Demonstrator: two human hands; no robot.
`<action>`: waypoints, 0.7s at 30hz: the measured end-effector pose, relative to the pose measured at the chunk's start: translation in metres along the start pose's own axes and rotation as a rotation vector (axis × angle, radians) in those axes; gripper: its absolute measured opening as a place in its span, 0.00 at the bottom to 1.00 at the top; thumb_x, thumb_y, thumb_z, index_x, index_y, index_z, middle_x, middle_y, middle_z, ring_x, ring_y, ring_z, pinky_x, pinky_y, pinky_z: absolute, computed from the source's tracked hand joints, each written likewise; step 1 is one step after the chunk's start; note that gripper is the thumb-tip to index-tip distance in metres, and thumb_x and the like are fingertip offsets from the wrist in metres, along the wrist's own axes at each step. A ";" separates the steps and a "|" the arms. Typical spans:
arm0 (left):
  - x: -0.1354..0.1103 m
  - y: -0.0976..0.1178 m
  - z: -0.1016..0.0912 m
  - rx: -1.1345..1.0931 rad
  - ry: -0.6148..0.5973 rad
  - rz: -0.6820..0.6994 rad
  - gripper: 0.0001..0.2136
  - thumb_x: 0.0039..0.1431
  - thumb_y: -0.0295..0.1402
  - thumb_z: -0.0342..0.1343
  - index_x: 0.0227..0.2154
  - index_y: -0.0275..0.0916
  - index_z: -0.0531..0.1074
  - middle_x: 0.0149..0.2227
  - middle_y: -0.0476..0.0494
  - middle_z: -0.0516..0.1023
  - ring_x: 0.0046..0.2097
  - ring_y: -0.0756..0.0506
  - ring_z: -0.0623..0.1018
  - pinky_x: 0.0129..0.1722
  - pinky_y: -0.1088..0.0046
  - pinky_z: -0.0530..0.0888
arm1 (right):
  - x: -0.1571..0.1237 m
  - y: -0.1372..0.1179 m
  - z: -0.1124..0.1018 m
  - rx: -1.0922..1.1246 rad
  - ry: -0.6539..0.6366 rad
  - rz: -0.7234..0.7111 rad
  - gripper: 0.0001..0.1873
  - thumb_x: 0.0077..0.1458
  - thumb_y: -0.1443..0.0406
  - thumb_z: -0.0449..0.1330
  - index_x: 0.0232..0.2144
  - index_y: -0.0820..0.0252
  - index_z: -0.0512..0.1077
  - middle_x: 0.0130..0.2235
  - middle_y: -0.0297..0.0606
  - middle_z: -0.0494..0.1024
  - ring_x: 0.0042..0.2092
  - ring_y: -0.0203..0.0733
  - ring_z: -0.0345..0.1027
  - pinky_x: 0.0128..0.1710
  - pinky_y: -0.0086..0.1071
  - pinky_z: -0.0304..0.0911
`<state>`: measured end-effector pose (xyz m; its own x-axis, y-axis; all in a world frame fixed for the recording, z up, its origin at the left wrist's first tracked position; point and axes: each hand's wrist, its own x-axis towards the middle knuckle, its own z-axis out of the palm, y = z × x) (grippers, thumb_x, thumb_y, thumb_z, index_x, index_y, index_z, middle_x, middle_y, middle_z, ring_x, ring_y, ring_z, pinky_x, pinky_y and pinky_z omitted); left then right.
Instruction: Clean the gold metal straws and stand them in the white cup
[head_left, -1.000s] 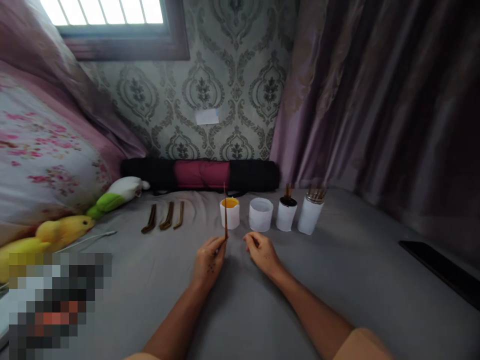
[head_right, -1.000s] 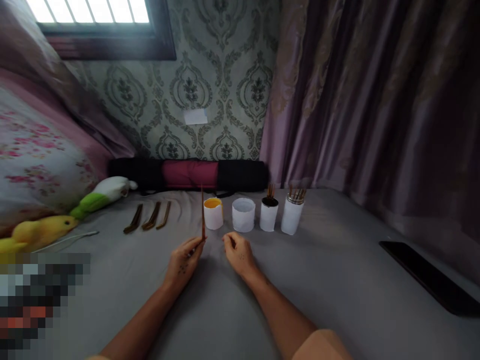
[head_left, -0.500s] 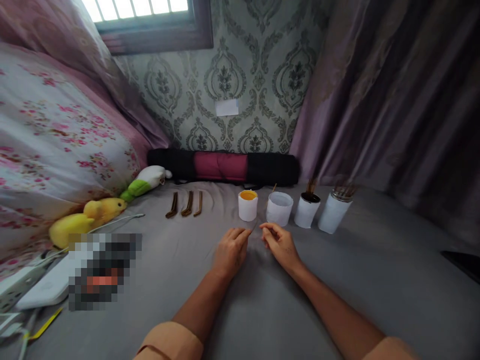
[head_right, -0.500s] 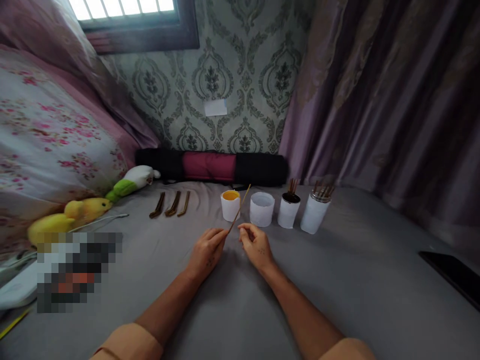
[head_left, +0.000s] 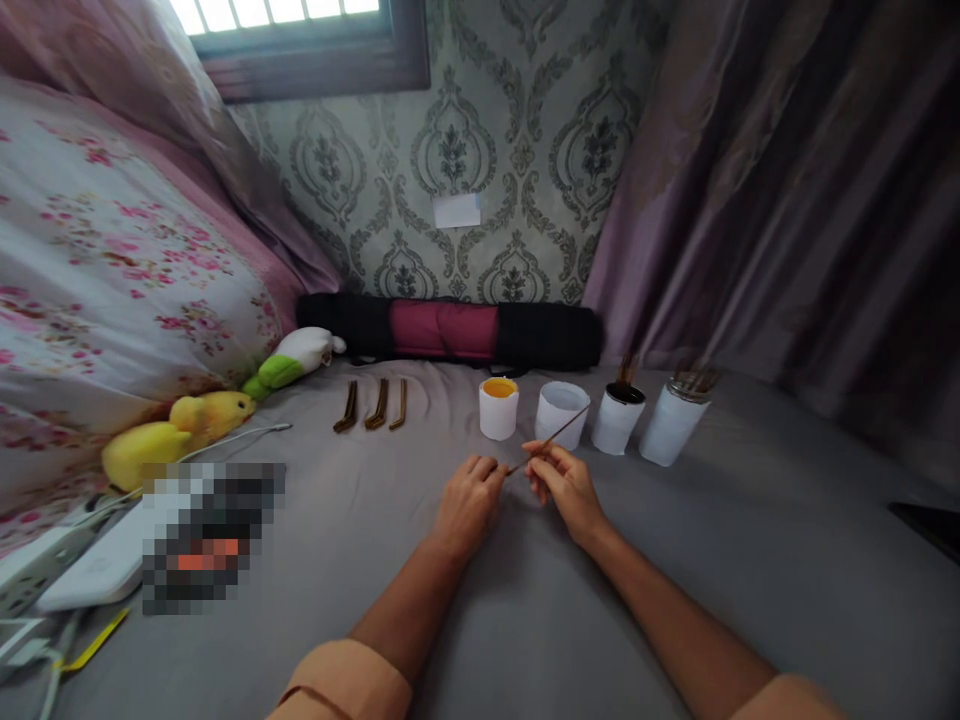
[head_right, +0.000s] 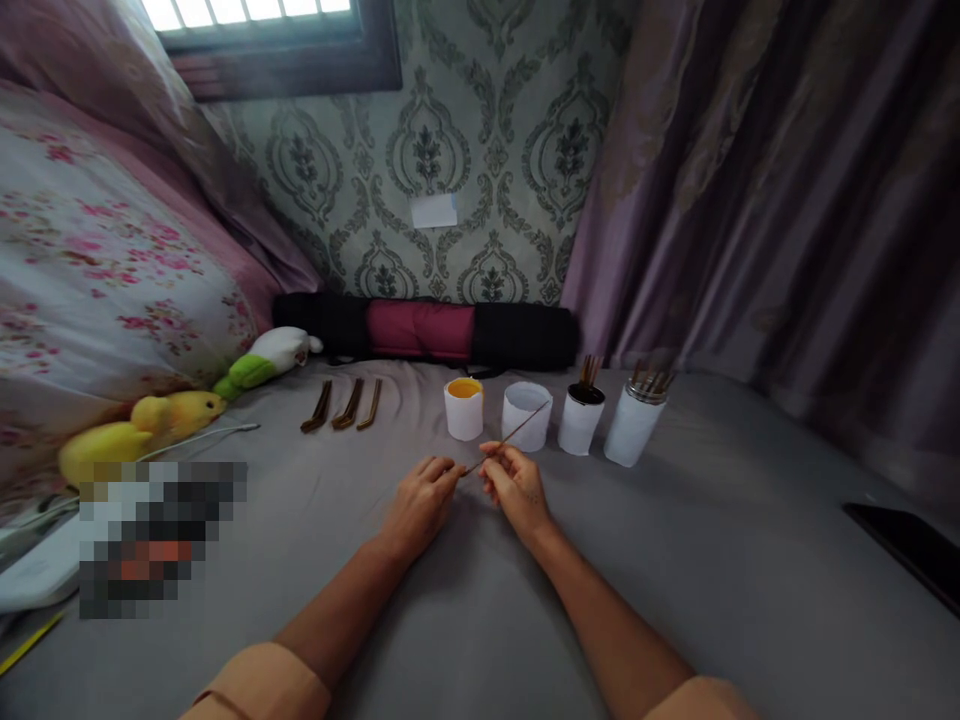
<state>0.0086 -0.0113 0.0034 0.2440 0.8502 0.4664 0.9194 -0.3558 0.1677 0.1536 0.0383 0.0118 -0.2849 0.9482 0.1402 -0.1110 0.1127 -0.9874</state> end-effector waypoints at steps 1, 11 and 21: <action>0.000 0.001 0.000 -0.003 -0.007 -0.004 0.13 0.56 0.26 0.42 0.42 0.36 0.67 0.38 0.41 0.69 0.40 0.46 0.66 0.41 0.69 0.67 | 0.000 0.000 0.000 0.008 0.001 0.006 0.14 0.44 0.62 0.55 0.35 0.62 0.67 0.22 0.31 0.67 0.19 0.30 0.58 0.14 0.23 0.52; 0.000 0.000 0.006 -0.113 0.003 -0.062 0.13 0.56 0.25 0.42 0.39 0.39 0.69 0.35 0.43 0.69 0.39 0.47 0.67 0.40 0.71 0.66 | 0.003 0.009 -0.001 -0.031 0.000 0.003 0.17 0.47 0.54 0.54 0.34 0.62 0.67 0.22 0.32 0.67 0.20 0.30 0.59 0.13 0.23 0.51; 0.002 -0.005 0.019 -0.472 0.110 -0.185 0.10 0.54 0.27 0.45 0.33 0.38 0.72 0.31 0.45 0.71 0.34 0.51 0.69 0.35 0.77 0.65 | 0.005 0.012 -0.004 -0.046 0.029 0.027 0.16 0.47 0.55 0.54 0.32 0.62 0.67 0.20 0.29 0.64 0.19 0.29 0.58 0.13 0.22 0.50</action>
<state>0.0107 -0.0007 -0.0132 0.0338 0.8787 0.4762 0.6985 -0.3616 0.6176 0.1543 0.0459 0.0005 -0.2595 0.9592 0.1120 -0.0592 0.1000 -0.9932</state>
